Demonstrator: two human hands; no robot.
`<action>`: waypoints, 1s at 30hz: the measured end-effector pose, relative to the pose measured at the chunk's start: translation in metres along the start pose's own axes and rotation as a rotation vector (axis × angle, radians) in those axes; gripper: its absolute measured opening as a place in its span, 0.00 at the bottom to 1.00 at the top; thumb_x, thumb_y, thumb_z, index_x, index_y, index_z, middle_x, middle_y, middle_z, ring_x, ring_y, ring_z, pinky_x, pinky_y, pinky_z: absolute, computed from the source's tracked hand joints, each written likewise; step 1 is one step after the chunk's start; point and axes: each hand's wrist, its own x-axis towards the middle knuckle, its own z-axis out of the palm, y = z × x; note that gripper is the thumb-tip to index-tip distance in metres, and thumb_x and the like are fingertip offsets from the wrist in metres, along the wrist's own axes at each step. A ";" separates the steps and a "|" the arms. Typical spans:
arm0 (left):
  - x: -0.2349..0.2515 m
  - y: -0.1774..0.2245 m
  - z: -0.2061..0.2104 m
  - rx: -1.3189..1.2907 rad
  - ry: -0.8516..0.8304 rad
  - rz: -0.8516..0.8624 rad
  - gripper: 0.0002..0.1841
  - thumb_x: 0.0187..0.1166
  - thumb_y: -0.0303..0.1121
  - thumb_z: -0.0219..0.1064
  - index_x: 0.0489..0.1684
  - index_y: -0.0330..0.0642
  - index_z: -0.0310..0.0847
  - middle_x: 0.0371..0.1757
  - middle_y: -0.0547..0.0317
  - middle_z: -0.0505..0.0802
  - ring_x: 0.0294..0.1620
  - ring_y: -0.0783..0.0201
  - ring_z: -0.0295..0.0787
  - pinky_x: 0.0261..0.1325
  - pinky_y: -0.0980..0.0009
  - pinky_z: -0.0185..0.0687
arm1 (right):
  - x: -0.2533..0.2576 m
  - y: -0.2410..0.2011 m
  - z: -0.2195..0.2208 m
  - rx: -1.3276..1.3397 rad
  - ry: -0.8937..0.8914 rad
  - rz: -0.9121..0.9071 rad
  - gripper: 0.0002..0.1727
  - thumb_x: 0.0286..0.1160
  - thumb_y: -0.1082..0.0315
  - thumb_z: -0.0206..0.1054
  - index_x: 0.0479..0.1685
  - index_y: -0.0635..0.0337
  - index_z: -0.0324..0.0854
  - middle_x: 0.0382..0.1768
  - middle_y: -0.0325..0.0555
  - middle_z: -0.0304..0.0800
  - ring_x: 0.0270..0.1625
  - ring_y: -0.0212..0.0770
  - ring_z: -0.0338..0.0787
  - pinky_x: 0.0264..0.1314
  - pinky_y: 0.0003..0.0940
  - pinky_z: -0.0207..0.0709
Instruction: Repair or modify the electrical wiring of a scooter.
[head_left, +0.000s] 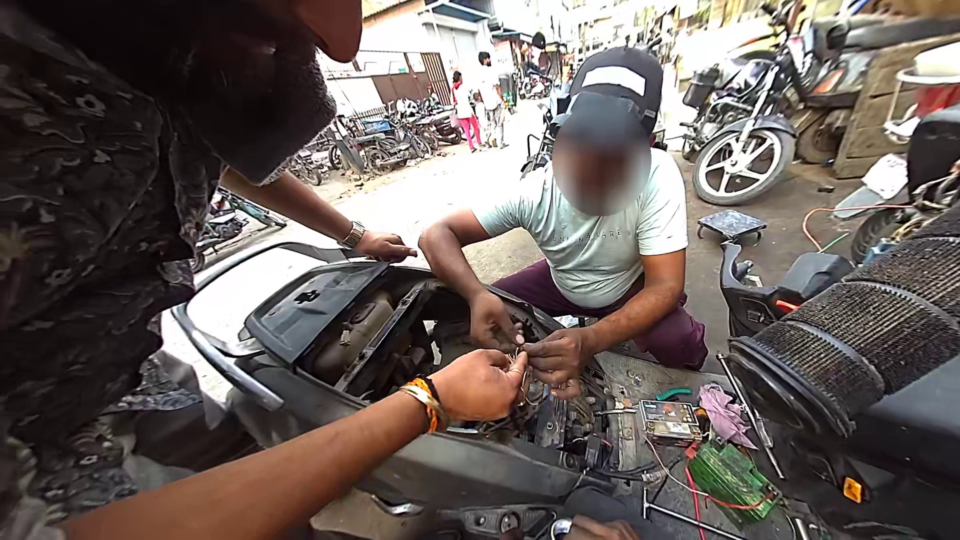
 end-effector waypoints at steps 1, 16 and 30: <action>0.003 -0.011 0.006 -0.015 -0.033 -0.055 0.32 0.78 0.34 0.72 0.82 0.35 0.69 0.58 0.35 0.90 0.50 0.44 0.91 0.55 0.53 0.86 | 0.000 -0.001 -0.001 -0.008 0.011 0.015 0.18 0.83 0.51 0.64 0.47 0.57 0.87 0.41 0.51 0.91 0.35 0.49 0.92 0.33 0.51 0.84; 0.008 -0.141 0.083 -0.103 0.010 -0.173 0.29 0.83 0.55 0.62 0.73 0.40 0.79 0.58 0.43 0.92 0.62 0.46 0.90 0.71 0.42 0.80 | 0.002 0.004 -0.007 -0.019 -0.081 0.048 0.20 0.82 0.54 0.68 0.51 0.65 0.88 0.44 0.61 0.93 0.34 0.56 0.93 0.36 0.57 0.86; 0.003 -0.145 0.087 -0.078 0.017 -0.161 0.31 0.84 0.56 0.62 0.77 0.43 0.77 0.54 0.50 0.95 0.58 0.52 0.92 0.70 0.46 0.82 | -0.005 -0.002 -0.002 -0.068 0.052 0.009 0.18 0.80 0.48 0.67 0.47 0.53 0.90 0.42 0.47 0.94 0.33 0.44 0.93 0.31 0.47 0.88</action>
